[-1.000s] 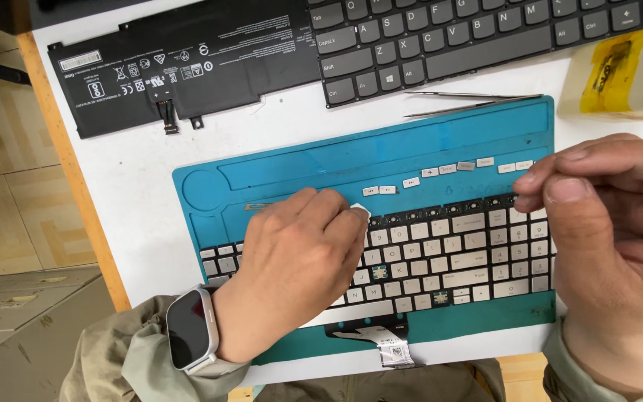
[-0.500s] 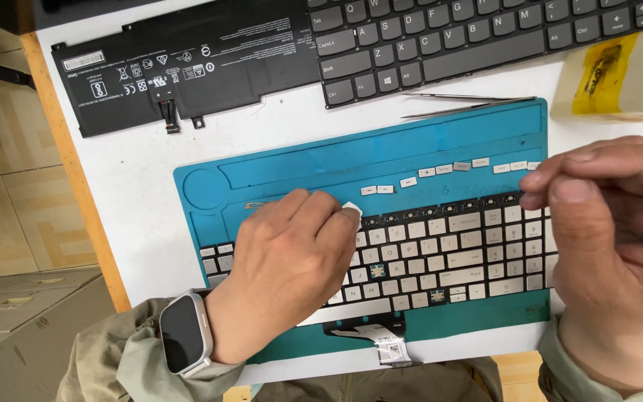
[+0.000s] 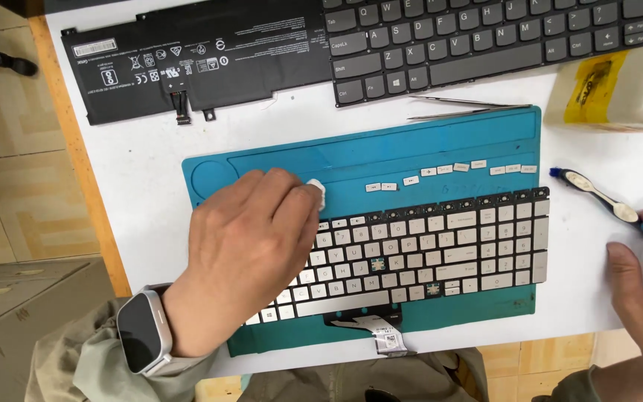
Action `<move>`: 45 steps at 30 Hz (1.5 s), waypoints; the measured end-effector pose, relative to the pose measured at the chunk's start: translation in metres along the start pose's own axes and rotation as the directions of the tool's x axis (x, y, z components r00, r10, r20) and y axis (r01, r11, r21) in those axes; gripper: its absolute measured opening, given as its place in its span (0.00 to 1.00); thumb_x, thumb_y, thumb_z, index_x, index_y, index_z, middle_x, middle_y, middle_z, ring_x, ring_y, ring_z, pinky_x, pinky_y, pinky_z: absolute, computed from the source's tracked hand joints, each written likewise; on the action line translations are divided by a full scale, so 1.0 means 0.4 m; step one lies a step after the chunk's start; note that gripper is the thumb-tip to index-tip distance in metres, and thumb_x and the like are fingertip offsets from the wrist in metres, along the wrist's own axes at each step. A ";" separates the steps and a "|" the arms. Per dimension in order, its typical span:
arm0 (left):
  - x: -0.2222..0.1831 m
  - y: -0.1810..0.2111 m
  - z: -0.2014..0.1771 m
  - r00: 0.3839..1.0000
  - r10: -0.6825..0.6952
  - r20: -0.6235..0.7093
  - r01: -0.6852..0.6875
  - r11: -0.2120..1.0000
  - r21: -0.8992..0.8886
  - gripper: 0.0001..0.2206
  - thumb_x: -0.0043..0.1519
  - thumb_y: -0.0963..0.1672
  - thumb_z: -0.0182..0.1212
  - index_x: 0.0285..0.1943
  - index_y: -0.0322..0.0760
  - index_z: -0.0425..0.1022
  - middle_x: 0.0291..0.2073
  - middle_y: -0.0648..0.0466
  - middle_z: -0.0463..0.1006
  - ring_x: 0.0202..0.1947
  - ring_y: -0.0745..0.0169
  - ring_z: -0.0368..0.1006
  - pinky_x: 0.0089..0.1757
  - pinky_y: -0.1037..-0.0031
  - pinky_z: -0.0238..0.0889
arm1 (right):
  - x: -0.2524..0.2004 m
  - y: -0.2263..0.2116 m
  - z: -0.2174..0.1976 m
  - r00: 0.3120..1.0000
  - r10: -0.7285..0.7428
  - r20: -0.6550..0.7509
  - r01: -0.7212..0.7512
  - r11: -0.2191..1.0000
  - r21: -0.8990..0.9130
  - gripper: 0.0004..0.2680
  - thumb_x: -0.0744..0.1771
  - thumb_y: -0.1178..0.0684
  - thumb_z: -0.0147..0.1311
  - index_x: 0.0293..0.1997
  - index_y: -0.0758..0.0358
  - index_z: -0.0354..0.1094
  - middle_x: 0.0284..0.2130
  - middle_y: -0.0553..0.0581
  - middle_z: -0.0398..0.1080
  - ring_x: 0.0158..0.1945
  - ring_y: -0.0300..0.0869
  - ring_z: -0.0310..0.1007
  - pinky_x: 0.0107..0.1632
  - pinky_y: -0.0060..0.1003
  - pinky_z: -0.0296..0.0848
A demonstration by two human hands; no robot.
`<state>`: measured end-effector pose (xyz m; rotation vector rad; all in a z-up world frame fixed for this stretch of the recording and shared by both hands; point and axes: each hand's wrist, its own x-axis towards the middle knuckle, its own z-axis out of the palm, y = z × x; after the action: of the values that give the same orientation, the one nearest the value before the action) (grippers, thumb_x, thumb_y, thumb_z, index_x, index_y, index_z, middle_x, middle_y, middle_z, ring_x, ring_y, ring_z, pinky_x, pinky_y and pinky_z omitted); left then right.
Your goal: Cleaning a laptop keyboard frame and reassembling individual keys
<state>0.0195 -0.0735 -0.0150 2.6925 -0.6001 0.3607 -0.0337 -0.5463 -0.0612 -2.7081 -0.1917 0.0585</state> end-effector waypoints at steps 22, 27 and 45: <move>-0.116 -0.043 -0.093 0.855 -0.475 -0.209 0.429 0.874 -0.230 0.12 0.74 0.38 0.54 0.50 0.17 0.81 0.35 0.42 0.81 0.32 0.54 0.72 0.36 0.72 0.61 | 0.312 -0.306 -0.006 0.792 -0.490 0.363 0.485 0.867 0.112 0.01 0.68 0.56 0.53 0.38 0.58 0.69 0.24 0.47 0.68 0.24 0.44 0.65 0.27 0.36 0.62; -0.136 -0.073 -0.073 0.849 -0.446 -0.282 0.403 0.893 -0.199 0.14 0.77 0.38 0.50 0.52 0.11 0.80 0.31 0.38 0.79 0.32 0.48 0.74 0.36 0.68 0.61 | 0.302 -0.276 0.000 0.771 -0.594 0.231 0.578 0.804 0.139 0.05 0.65 0.65 0.57 0.42 0.69 0.75 0.33 0.60 0.77 0.34 0.50 0.78 0.37 0.40 0.78; -0.146 -0.088 -0.057 0.817 -0.486 -0.311 0.392 0.863 -0.320 0.19 0.78 0.38 0.45 0.52 0.01 0.76 0.36 0.28 0.77 0.31 0.41 0.75 0.37 0.66 0.61 | 0.305 -0.304 0.004 0.785 -0.575 0.231 0.570 0.816 0.097 0.03 0.66 0.65 0.57 0.39 0.68 0.75 0.32 0.57 0.76 0.34 0.48 0.77 0.35 0.38 0.75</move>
<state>-0.0197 -0.0138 -0.0232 2.3327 0.1028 0.6153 0.0714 -0.4186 -0.0138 -2.4907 -1.0771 0.2200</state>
